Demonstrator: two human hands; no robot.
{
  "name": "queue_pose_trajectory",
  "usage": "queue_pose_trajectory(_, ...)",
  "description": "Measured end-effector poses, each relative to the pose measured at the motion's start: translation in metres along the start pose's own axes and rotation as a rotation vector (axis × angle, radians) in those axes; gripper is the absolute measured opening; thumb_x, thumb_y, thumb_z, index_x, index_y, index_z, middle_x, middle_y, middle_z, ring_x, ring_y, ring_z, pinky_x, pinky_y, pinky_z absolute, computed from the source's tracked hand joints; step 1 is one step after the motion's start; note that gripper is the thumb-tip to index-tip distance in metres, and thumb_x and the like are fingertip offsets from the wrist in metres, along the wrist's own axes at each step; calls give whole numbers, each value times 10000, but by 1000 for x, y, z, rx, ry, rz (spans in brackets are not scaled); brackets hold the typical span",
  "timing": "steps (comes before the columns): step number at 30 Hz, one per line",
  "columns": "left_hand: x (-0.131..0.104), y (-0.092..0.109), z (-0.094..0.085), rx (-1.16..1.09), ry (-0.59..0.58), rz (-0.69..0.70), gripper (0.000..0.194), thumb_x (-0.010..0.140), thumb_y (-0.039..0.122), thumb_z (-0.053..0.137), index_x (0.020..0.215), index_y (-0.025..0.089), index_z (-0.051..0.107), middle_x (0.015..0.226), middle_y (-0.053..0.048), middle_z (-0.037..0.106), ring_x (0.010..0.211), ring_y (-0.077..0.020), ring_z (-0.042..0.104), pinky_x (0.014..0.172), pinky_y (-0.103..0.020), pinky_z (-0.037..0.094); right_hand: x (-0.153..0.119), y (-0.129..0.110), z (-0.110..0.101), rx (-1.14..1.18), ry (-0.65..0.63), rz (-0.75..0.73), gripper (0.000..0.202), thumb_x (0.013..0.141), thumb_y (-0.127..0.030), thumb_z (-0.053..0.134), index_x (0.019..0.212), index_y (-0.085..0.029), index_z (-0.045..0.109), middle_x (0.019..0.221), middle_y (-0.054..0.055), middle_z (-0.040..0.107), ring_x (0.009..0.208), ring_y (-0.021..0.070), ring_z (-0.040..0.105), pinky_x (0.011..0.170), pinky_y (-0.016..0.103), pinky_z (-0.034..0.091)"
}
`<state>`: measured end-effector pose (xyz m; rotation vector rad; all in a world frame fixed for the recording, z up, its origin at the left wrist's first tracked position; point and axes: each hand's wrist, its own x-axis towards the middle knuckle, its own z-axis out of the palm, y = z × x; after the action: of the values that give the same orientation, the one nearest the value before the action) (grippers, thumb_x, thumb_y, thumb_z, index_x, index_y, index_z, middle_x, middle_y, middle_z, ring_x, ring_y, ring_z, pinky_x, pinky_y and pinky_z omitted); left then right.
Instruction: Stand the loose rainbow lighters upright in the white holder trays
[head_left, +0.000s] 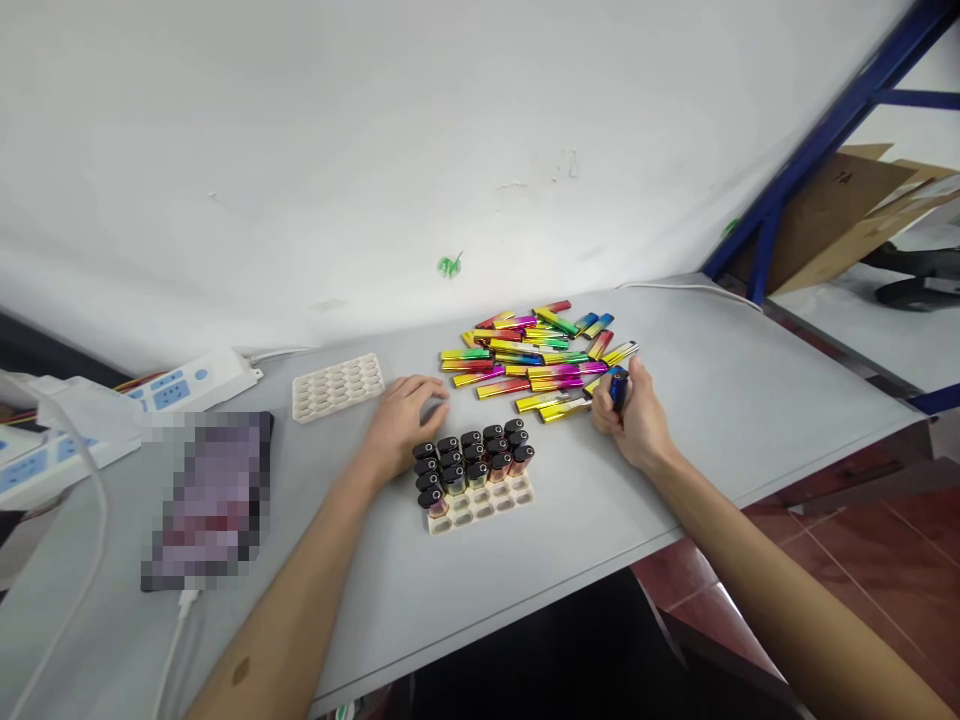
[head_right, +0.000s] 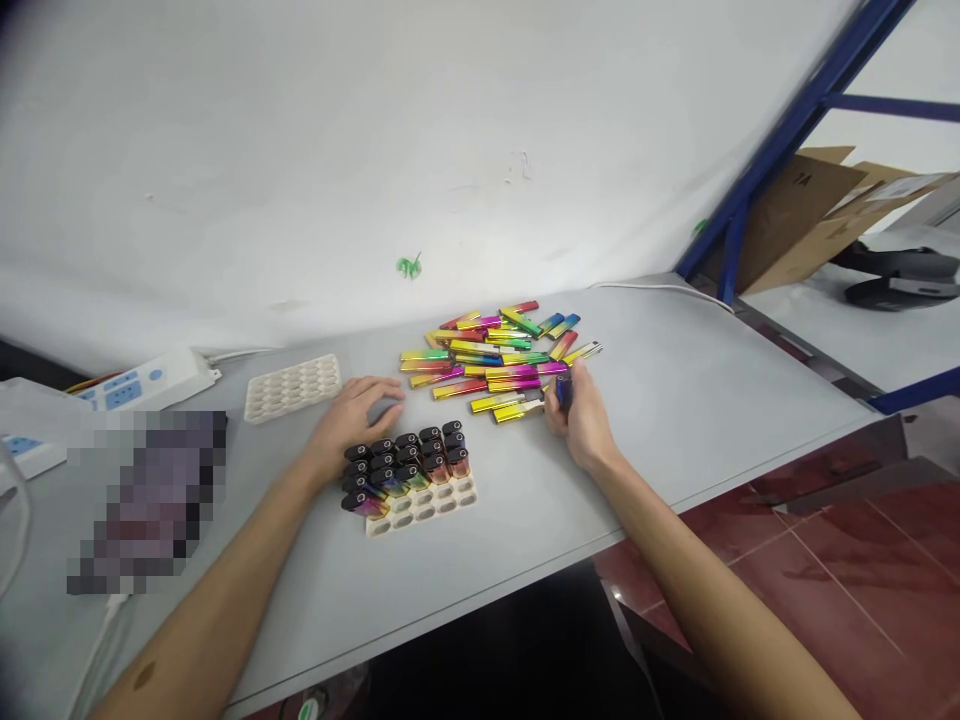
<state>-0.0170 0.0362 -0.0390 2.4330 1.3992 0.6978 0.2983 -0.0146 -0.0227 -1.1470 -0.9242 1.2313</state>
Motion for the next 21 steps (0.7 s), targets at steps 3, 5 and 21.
queue_pose_trajectory(3,0,0,0,1,-3,-1,182,911,294,499,1001,220,638,1186,-71,650,1110,-259,546,1012,-469,428,0,1,0,-25,16,8,619,902,-716,373,548,-212,434,412,-48,285,368,81,216,388,249,170)
queue_pose_trajectory(5,0,1,0,2,-3,-3,176,911,292,501,1000,222,636,1185,-68,651,1110,-258,544,1011,-470,428,0,1,0,-39,20,15,611,901,-718,375,562,-214,445,416,-49,289,366,83,226,388,250,177)
queue_pose_trajectory(21,0,0,0,-3,0,-5,186,902,295,510,1004,223,648,1199,-68,652,1117,-267,545,1010,-482,437,-1,8,-2,-174,-9,-25,611,894,-743,350,656,-211,534,449,-35,386,376,96,305,388,250,232)
